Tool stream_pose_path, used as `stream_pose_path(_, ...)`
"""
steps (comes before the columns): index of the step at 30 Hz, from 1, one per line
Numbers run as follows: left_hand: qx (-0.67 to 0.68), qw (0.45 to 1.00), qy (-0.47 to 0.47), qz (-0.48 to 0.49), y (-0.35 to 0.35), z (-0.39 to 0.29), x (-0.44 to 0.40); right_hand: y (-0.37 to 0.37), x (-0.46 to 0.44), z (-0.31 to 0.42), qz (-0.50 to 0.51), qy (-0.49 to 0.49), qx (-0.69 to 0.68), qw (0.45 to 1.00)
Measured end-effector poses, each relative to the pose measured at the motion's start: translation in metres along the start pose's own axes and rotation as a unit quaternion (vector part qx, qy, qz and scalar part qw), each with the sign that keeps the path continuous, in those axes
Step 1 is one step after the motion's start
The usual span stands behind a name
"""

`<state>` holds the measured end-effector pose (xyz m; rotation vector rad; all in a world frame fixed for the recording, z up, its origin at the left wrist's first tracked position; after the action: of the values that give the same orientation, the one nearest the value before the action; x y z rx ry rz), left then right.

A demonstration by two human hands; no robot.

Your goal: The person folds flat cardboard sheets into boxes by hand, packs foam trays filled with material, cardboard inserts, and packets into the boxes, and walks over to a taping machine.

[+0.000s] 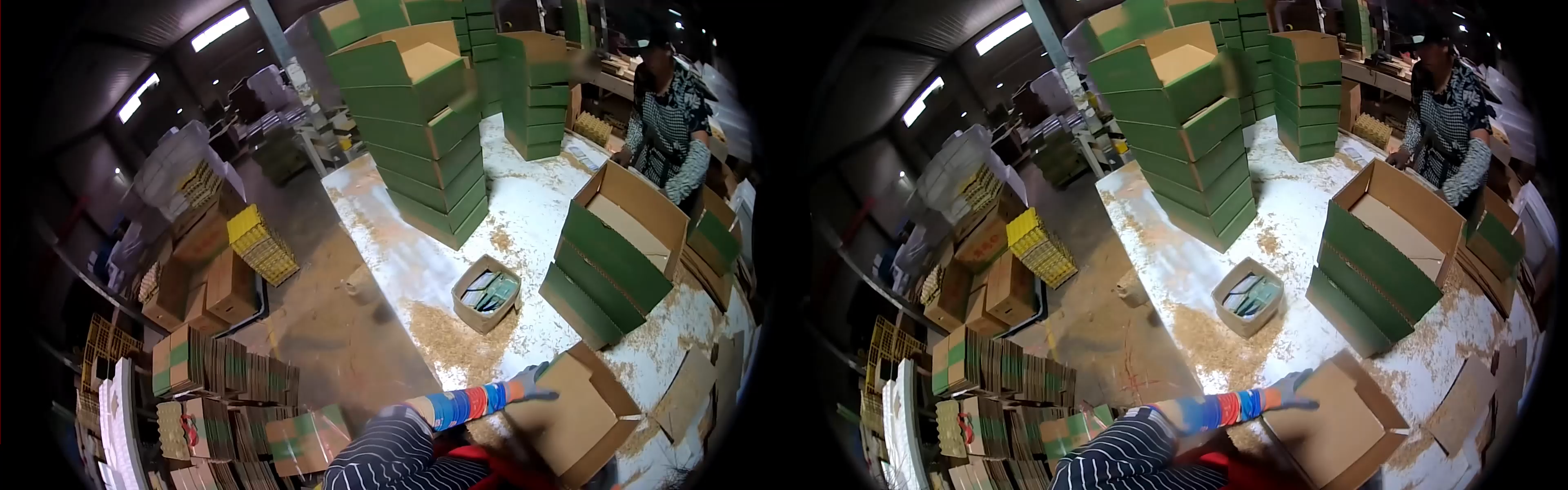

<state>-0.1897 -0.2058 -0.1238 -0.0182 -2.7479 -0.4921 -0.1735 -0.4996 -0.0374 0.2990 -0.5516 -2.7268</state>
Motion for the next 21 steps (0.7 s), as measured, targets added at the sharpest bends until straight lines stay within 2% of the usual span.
stream_pose_path(1, -0.114, 0.991, 0.051, -0.036, 0.0, -0.006, 0.008, -0.01, 0.004, -0.012, 0.017, -0.08, -0.102, 0.991)
stream_pose_path(2, -0.123, 0.99, 0.071, -0.014, 0.004, -0.018, 0.007, -0.02, 0.01, -0.023, 0.036, -0.146, -0.16, 0.976)
stream_pose_path(5, -0.17, 0.985, 0.036, -0.004, -0.01, 0.002, -0.01, -0.037, 0.022, -0.042, 0.057, -0.259, -0.238, 0.934)
stream_pose_path(6, 0.013, 0.986, -0.165, -0.028, -0.008, -0.006, -0.003, -0.037, 0.024, -0.047, 0.052, -0.278, -0.255, 0.925)
stream_pose_path(8, 0.057, 0.986, -0.151, 0.045, -0.008, -0.013, -0.003, -0.029, 0.03, -0.057, 0.027, -0.297, -0.282, 0.912)
stream_pose_path(9, 0.079, 0.982, -0.15, 0.082, 0.001, -0.041, 0.005, -0.022, 0.032, -0.061, 0.008, -0.298, -0.296, 0.907)
stream_pose_path(10, 0.082, 0.988, -0.108, 0.078, 0.001, -0.06, 0.006, -0.012, 0.033, -0.064, -0.018, -0.294, -0.308, 0.904)
stream_pose_path(13, 0.187, 0.965, -0.152, 0.103, -0.003, -0.127, 0.003, 0.036, 0.034, -0.057, -0.144, -0.249, -0.345, 0.893)
stream_pose_path(15, 0.418, 0.852, -0.162, 0.272, 0.032, -0.187, 0.024, 0.071, 0.028, -0.043, -0.233, -0.193, -0.377, 0.875)
stream_pose_path(16, 0.352, 0.887, -0.208, 0.215, 0.039, -0.186, 0.015, 0.089, 0.025, -0.032, -0.266, -0.161, -0.396, 0.864)
stream_pose_path(17, 0.262, 0.89, -0.361, 0.09, 0.067, -0.187, 0.009, 0.106, 0.017, -0.019, -0.292, -0.127, -0.417, 0.851)
stream_pose_path(18, 0.044, 0.883, -0.446, -0.138, 0.106, -0.201, 0.015, 0.119, 0.0, -0.004, -0.305, -0.091, -0.443, 0.838)
stream_pose_path(20, 0.086, 0.754, -0.495, -0.424, 0.168, -0.205, 0.0, 0.136, -0.03, 0.023, -0.315, -0.03, -0.498, 0.808)
stream_pose_path(21, 0.064, 0.729, -0.5, -0.463, 0.2, -0.203, -0.02, 0.141, -0.052, 0.036, -0.31, -0.007, -0.527, 0.791)
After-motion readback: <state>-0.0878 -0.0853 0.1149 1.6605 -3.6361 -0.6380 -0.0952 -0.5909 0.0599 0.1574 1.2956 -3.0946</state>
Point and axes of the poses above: each hand's wrist, its own x-axis away from the middle knuckle, its own y-axis out of the back of the hand, z = x × y, the point moved 2 cm from there along -x, towards the middle knuckle, and after that the axes turned 2 degrees about -z, right-handed, at the moved point
